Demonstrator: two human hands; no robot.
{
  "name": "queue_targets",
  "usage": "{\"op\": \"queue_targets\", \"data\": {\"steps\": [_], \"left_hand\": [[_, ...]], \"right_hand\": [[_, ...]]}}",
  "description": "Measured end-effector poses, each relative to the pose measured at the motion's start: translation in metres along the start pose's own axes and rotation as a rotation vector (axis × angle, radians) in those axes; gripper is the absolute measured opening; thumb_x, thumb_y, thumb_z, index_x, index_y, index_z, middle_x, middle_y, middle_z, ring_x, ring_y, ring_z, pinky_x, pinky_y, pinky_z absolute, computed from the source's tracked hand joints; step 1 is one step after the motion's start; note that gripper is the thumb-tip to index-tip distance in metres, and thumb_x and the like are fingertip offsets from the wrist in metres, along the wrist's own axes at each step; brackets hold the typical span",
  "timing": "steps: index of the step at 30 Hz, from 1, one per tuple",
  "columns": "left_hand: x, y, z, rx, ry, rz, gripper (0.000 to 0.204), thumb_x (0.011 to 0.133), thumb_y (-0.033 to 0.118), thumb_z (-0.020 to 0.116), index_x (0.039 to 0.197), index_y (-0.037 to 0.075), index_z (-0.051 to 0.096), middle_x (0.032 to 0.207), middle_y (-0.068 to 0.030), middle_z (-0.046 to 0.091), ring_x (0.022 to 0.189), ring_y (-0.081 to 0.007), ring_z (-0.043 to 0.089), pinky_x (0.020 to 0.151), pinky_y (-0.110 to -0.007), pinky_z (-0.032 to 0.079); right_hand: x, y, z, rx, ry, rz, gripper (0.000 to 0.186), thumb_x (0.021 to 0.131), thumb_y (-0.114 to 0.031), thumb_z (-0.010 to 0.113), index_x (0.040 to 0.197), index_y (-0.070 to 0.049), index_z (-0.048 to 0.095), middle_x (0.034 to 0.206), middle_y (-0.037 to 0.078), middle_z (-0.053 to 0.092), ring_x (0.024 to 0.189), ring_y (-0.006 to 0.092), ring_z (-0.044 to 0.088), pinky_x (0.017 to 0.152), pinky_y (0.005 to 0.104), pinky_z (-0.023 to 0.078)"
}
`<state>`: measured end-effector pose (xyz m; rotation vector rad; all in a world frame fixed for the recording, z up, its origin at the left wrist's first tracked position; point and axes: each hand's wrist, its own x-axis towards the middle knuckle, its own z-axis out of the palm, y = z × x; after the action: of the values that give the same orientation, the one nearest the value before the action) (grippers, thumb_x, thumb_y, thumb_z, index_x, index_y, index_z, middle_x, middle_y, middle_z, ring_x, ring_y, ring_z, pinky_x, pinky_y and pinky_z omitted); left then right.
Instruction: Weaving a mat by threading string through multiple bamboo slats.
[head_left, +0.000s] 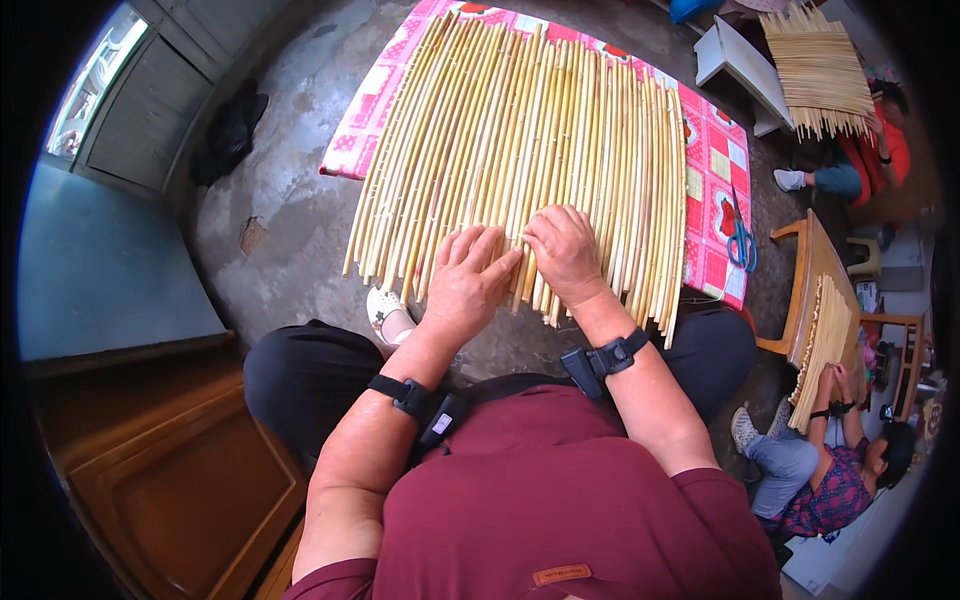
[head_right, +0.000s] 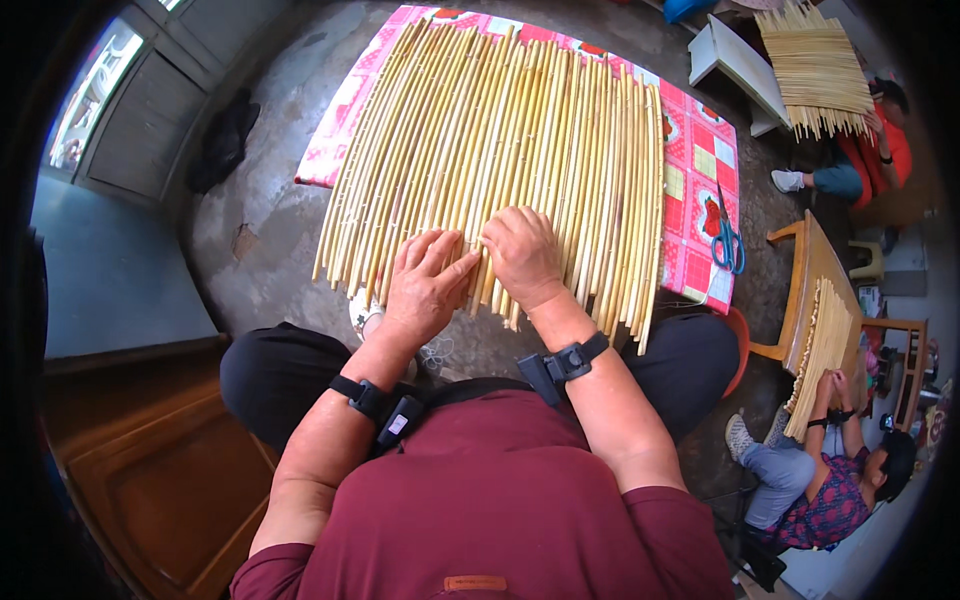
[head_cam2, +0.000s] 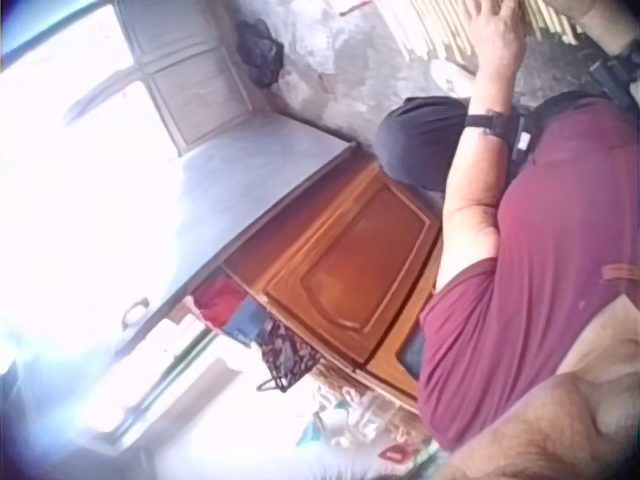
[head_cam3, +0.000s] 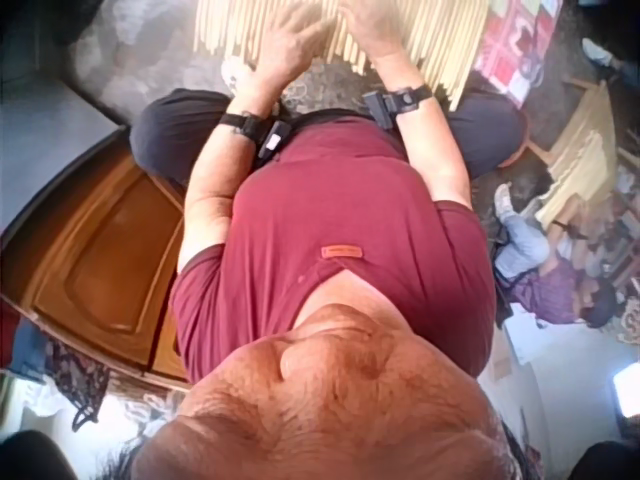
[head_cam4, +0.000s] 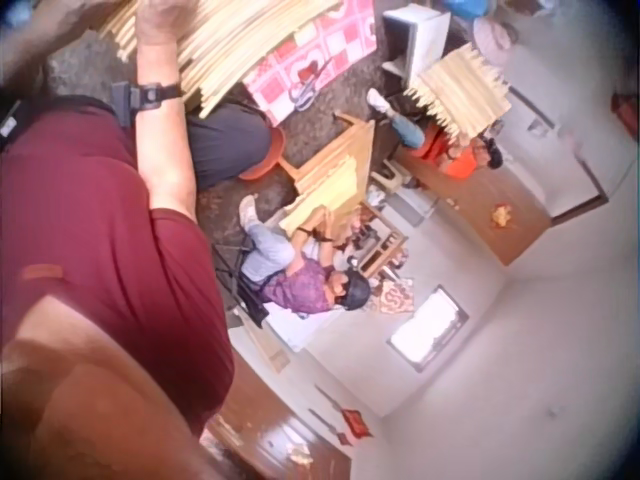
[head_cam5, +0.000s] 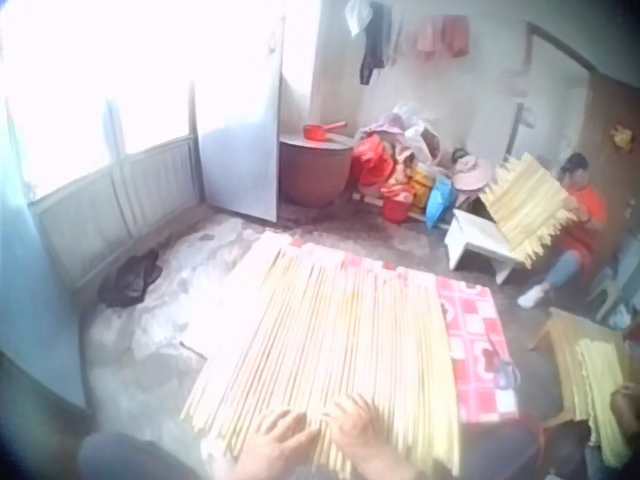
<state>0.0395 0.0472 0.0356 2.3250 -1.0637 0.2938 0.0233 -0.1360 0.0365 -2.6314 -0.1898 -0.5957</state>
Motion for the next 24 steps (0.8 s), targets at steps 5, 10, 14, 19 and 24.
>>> {"op": "queue_targets", "data": {"steps": [5,10,14,19,24], "left_hand": [[0.004,0.000,-0.002,-0.016,-0.017,-0.065,0.027,0.079,0.015,0.063,0.104,0.020,0.072,0.124,-0.0104,0.056,0.120,-0.0300,0.047,0.101,-0.044,0.034],[0.007,0.005,-0.002,0.047,-0.037,-0.070,0.028,0.078,0.014,0.062,0.104,0.019,0.071,0.126,-0.0108,0.055,0.120,-0.0300,0.047,0.102,-0.045,0.033],[0.008,0.006,0.003,0.078,-0.037,-0.065,0.032,0.076,0.015,0.062,0.107,0.017,0.069,0.125,-0.0116,0.055,0.120,-0.0301,0.047,0.104,-0.046,0.032],[0.008,0.003,0.003,0.097,-0.039,-0.083,0.032,0.075,0.015,0.062,0.107,0.016,0.068,0.124,-0.0120,0.055,0.119,-0.0308,0.047,0.105,-0.047,0.031],[0.006,0.003,0.006,0.072,-0.042,-0.073,0.035,0.076,0.013,0.062,0.111,0.016,0.066,0.127,-0.0125,0.053,0.121,-0.0309,0.046,0.103,-0.048,0.032]], "right_hand": [[0.004,-0.003,0.002,0.052,0.022,-0.034,0.009,0.073,-0.008,0.066,0.077,-0.009,0.058,0.081,0.004,0.056,0.082,0.0234,0.055,0.074,0.0351,0.041],[0.008,-0.006,0.004,-0.010,-0.015,-0.051,0.008,0.073,-0.005,0.061,0.075,-0.008,0.054,0.076,0.006,0.054,0.078,0.0240,0.054,0.073,0.0354,0.041],[0.014,-0.001,0.002,-0.004,0.090,-0.136,0.008,0.074,-0.004,0.058,0.074,-0.007,0.051,0.075,0.006,0.052,0.076,0.0253,0.052,0.074,0.0356,0.041],[0.035,-0.017,-0.036,0.099,0.340,-0.083,0.008,0.085,-0.005,0.057,0.079,-0.006,0.053,0.076,0.006,0.051,0.076,0.0224,0.052,0.074,0.0341,0.044],[0.041,0.005,-0.046,0.492,0.436,0.324,0.004,0.085,-0.008,0.064,0.088,-0.006,0.062,0.084,0.007,0.062,0.076,0.0173,0.059,0.073,0.0302,0.050]]}}
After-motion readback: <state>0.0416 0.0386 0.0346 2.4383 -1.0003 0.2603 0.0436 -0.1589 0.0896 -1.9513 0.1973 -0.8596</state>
